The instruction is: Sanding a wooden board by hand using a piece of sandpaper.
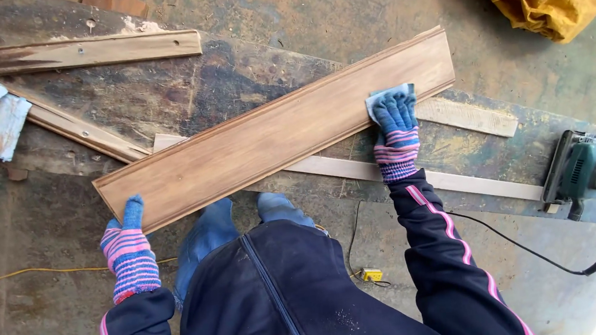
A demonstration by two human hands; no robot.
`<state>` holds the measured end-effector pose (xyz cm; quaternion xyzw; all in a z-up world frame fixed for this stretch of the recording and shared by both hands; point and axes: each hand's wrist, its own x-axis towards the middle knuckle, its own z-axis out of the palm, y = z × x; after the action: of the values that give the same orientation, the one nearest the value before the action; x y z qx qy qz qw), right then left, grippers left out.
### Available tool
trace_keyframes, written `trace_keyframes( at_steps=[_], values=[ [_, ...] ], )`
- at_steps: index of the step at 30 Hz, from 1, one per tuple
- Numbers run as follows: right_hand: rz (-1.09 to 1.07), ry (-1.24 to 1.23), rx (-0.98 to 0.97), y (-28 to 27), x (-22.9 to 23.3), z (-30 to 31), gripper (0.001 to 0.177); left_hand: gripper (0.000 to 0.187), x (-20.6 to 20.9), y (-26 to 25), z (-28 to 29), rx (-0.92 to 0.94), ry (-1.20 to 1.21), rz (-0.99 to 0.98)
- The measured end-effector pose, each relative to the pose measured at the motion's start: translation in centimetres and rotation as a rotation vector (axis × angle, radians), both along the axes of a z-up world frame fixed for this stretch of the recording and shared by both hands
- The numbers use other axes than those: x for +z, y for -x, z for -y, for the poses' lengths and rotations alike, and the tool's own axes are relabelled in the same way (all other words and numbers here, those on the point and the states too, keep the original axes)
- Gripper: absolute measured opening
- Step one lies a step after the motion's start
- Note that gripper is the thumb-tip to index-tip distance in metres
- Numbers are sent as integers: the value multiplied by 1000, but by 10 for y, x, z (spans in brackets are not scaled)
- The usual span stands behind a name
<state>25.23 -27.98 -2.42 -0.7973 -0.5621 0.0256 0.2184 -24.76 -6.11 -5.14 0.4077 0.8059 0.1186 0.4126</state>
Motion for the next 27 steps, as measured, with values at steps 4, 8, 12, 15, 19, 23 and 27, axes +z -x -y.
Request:
trace_keyframes(
  at_steps=[4, 8, 12, 15, 19, 23, 27],
  values=[
    [8, -162, -105, 50, -20, -5, 56, 74, -8, -1, 3, 32, -32, 48],
    [0, -65, 218, 81, 7, -22, 70, 75, 5, -2, 3, 40, 13, 6],
    [78, -1, -25, -22, -40, 14, 57, 76, -4, 2, -6, 61, 83, 2],
    [103, 46, -266, -48, -100, 14, 50, 73, 0, 0, -2, 14, 36, 44],
    [106, 115, -82, 87, -42, -70, 64, 72, 8, -7, -3, 35, 74, 3],
    [128, 42, 398, 174, -35, -121, 58, 75, 3, -3, -3, -1, 74, 12],
    [109, 37, 487, 123, -33, -113, 63, 76, 3, 1, -2, -84, 83, -31]
  ],
)
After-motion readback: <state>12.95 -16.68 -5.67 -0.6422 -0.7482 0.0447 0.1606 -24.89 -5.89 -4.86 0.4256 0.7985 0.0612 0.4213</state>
